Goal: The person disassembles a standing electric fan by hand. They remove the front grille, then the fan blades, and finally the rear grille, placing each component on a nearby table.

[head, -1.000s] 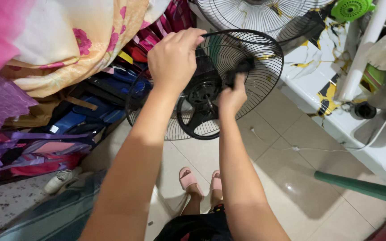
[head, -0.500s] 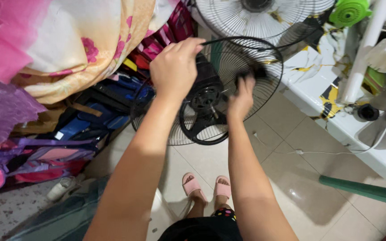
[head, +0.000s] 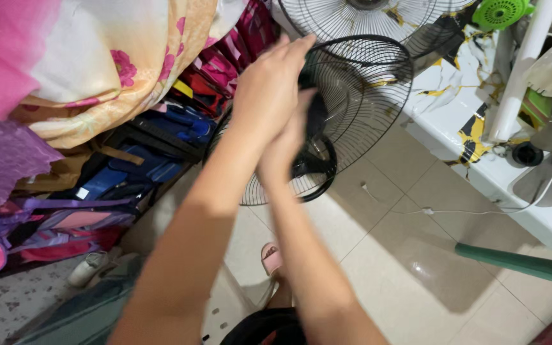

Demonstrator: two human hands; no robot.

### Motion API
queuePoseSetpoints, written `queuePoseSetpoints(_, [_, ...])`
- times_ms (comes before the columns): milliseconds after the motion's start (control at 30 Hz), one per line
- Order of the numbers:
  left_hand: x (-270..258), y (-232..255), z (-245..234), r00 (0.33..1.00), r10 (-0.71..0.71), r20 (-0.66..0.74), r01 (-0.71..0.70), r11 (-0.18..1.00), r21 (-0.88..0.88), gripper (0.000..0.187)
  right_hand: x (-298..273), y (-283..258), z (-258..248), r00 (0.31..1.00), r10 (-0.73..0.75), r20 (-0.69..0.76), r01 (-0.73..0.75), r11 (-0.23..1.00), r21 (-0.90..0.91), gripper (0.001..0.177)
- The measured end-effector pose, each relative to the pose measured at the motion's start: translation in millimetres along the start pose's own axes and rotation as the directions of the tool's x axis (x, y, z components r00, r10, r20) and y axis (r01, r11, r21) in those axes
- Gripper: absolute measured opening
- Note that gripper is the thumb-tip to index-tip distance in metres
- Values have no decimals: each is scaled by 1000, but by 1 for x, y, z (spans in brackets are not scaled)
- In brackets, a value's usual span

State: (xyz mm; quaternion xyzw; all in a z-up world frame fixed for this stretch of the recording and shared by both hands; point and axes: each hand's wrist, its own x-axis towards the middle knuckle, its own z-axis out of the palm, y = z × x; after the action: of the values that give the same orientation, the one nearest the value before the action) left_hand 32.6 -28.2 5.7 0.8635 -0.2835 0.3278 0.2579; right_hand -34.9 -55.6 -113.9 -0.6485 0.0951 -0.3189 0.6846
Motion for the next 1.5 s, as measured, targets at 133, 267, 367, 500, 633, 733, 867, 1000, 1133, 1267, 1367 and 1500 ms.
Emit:
queuePoseSetpoints(133, [-5,-15,-22,986,37,162,-47,997,62,54,51,18,-20,995,-57,-87,31,960,-279,73])
queuePoseSetpoints(267, [-4,-26,-18,950,-147,277,146,989,23,60,-42,72,-31,935,-147,322,298,819,-491,79])
queuePoseSetpoints(367, [5,-29,-14,958,-104,266,92,994,57,64,-88,115,-60,905,83,417,188,801,-568,95])
queuePoseSetpoints(500, [-5,-19,-12,977,-88,195,87,996,12,65,-97,168,-95,967,242,78,-137,753,-644,86])
queuePoseSetpoints(633, [-8,-20,-18,968,-131,214,123,991,47,65,-66,177,-100,919,271,-285,-362,867,-343,58])
queuePoseSetpoints(733, [-9,-20,-23,963,-152,222,147,988,40,64,-35,147,-106,791,463,-400,-578,778,-244,36])
queuePoseSetpoints(867, [-10,-14,-21,960,-160,228,153,987,51,62,-10,103,-122,943,315,-106,-284,600,-748,39])
queuePoseSetpoints(1000, [-14,-10,-21,963,-162,217,146,985,88,63,-3,90,-142,901,429,62,-265,658,-705,52])
queuePoseSetpoints(1133, [-17,-9,-25,970,-159,186,154,987,40,63,14,94,-176,841,464,278,-325,844,-426,42])
queuePoseSetpoints(1267, [-23,-9,-26,957,-185,222,179,983,46,64,55,89,-175,638,617,461,-516,787,-338,50])
queuePoseSetpoints(1367, [-24,-8,-25,960,-181,213,179,983,29,66,82,71,-146,445,801,400,-626,598,-500,54])
queuePoseSetpoints(1500, [-23,-5,-21,959,-194,209,193,981,23,65,103,46,-116,274,919,284,-554,392,-734,67])
